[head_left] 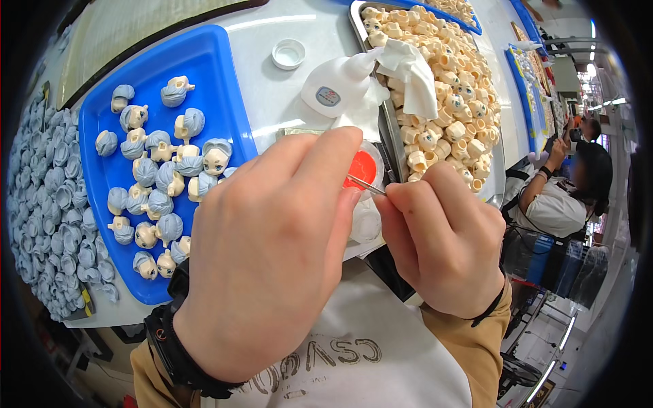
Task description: The person uses a fine brush to apply red paint to the lips of small doll heads. They repeatedly dip the brush into a small container of red paint and carefully paint each doll head one at a time, holding the head steady with the other hand. The painted heads are placed into a blue tray on the table.
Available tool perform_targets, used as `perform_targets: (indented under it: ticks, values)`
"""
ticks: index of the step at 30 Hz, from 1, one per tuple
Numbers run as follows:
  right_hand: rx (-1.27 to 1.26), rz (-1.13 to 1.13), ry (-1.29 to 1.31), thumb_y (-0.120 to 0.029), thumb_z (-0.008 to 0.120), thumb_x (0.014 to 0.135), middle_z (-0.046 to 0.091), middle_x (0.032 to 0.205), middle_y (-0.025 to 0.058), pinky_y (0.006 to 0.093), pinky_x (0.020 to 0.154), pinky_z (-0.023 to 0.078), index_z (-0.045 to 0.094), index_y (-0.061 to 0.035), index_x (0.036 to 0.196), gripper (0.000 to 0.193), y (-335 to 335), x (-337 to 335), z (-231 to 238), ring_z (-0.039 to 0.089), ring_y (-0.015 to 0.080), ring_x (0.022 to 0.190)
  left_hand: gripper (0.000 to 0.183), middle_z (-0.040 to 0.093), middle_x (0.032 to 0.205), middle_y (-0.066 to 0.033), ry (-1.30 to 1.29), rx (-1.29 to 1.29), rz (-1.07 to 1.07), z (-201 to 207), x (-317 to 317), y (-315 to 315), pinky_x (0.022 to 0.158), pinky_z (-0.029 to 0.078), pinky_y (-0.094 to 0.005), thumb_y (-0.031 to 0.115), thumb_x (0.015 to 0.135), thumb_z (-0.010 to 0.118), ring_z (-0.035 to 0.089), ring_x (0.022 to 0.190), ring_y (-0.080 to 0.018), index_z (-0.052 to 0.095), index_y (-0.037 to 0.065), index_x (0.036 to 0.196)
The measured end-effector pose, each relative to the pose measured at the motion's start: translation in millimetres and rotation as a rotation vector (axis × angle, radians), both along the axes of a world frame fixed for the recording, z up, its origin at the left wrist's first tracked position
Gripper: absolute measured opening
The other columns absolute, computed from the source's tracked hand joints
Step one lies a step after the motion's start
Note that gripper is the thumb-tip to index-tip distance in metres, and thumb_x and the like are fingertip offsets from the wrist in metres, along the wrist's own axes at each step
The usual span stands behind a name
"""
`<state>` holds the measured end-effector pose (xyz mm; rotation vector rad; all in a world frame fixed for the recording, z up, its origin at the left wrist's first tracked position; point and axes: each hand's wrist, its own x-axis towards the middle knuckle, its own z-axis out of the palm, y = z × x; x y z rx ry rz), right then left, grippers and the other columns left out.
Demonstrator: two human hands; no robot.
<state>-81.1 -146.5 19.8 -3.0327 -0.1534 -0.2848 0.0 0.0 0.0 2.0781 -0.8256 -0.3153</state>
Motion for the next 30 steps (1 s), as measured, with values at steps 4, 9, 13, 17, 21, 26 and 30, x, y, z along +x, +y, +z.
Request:
perform_targets:
  ticks: [4,9,13,17,21,26,30]
  values:
    - [-0.037,-0.006,-0.008,-0.003,0.072,0.071,0.042,0.063,0.0061,0.0325,0.039,0.035,0.058,-0.0036,0.074,0.015,1,-1,0,0.047,0.0204,0.046,0.036,0.064,0.090,-0.0137,0.000,0.021,0.008,1,0,-2,0.063,0.045,-0.0327,0.000,0.075,0.065,0.056,0.069,-0.0252,0.060,0.004,0.110]
    - [-0.033,0.000,-0.036,-0.003,0.073,0.071,0.042,0.063,0.0060,0.0318,0.039,0.034,0.058,-0.0036,0.074,0.015,-1,-4,-3,0.046,0.0200,0.045,0.036,0.064,0.090,-0.0132,-0.013,0.032,0.009,0,0,-3,0.063,0.045,-0.0333,0.001,0.074,0.066,0.056,0.068,-0.0262,0.060,0.004,0.110]
    - [-0.019,-0.004,-0.055,-0.002,0.073,0.070,0.042,0.063,0.0057,0.0315,0.039,0.034,0.058,-0.0036,0.075,0.016,-2,-4,-4,0.046,0.0198,0.045,0.035,0.064,0.090,-0.0132,-0.020,0.042,0.012,1,0,-3,0.063,0.046,-0.0335,0.002,0.075,0.067,0.057,0.068,-0.0269,0.060,0.004,0.110]
    - [-0.001,-0.014,-0.066,-0.002,0.073,0.070,0.043,0.063,0.0056,0.0313,0.039,0.034,0.058,-0.0037,0.074,0.016,-2,-5,-5,0.046,0.0198,0.045,0.034,0.064,0.089,-0.0134,-0.022,0.055,0.015,1,0,-2,0.064,0.047,-0.0336,0.003,0.075,0.067,0.058,0.069,-0.0273,0.061,0.004,0.109]
    - [0.020,-0.014,-0.084,0.001,0.072,0.071,0.043,0.062,0.0057,0.0308,0.038,0.034,0.059,-0.0032,0.074,0.015,-3,-5,-6,0.045,0.0187,0.044,0.034,0.065,0.089,-0.0138,-0.034,0.057,0.019,1,-1,-2,0.064,0.047,-0.0340,0.003,0.075,0.067,0.058,0.069,-0.0278,0.061,0.004,0.108]
    - [-0.029,-0.185,-0.209,-0.004,0.074,0.070,0.045,0.063,0.0064,0.0320,0.040,0.037,0.058,-0.0027,0.076,0.017,-14,-12,12,0.049,0.0199,0.046,0.033,0.065,0.089,-0.0140,-0.041,0.054,0.011,4,0,-3,0.064,0.047,-0.0343,0.002,0.075,0.067,0.058,0.070,-0.0280,0.062,0.003,0.107]
    - [0.146,-0.044,-0.097,-0.004,0.073,0.071,0.045,0.064,0.0063,0.0321,0.042,0.039,0.060,-0.0021,0.080,0.016,-12,-12,5,0.050,0.0201,0.047,0.035,0.064,0.093,-0.0153,-0.017,0.062,0.016,4,0,-1,0.070,0.048,-0.0349,0.000,0.074,0.066,0.061,0.079,-0.0305,0.061,0.002,0.109]
